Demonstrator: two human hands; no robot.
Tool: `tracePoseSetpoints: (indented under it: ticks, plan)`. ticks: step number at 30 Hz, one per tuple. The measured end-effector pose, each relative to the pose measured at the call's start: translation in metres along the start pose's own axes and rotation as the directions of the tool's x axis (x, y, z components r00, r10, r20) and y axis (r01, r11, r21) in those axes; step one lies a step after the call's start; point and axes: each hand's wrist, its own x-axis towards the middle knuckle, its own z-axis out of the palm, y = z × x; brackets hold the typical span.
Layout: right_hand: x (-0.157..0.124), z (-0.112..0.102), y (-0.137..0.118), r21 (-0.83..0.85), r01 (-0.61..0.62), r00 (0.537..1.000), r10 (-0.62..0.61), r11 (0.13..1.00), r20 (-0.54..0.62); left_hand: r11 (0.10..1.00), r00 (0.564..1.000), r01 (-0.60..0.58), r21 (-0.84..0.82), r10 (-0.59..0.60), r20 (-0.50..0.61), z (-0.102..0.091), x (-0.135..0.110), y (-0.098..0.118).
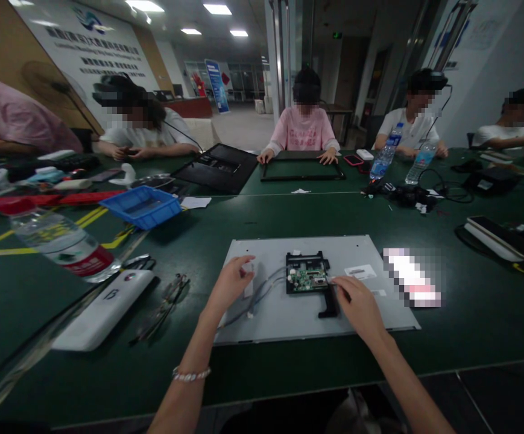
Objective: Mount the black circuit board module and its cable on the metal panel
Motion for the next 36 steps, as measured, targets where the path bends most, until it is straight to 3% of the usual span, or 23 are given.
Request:
tracePoseSetpoints:
  ticks: [9,14,18,22,27,36]
  plan:
    - [-0.002,-0.001,0.000,0.007,0.027,1.000,-0.027,1.000,-0.012,0.998,0.996,0.063,0.010,-0.063,-0.059,-0.009,-0.002,0.008]
    - [-0.003,-0.001,0.002,0.005,0.037,0.999,-0.037,0.999,-0.029,0.958,0.967,0.149,-0.243,-0.193,-0.166,-0.025,-0.003,0.015]
    - [-0.003,0.000,0.003,0.002,0.032,0.999,-0.032,0.999,-0.043,0.881,0.954,0.208,-0.426,-0.278,-0.109,-0.033,-0.006,0.022]
    - [-0.004,0.000,0.002,0.000,0.039,0.998,-0.039,0.999,-0.039,0.881,0.980,0.179,-0.437,-0.198,0.004,-0.024,-0.008,0.028]
    - [-0.003,0.000,0.002,0.000,0.040,0.998,-0.040,0.999,-0.053,0.961,0.993,0.087,-0.262,-0.062,0.104,-0.008,-0.007,0.029]
    - [0.002,0.000,-0.006,-0.058,0.134,0.987,-0.139,0.989,-0.076,0.988,0.996,0.023,-0.152,-0.009,0.090,-0.004,-0.008,0.031]
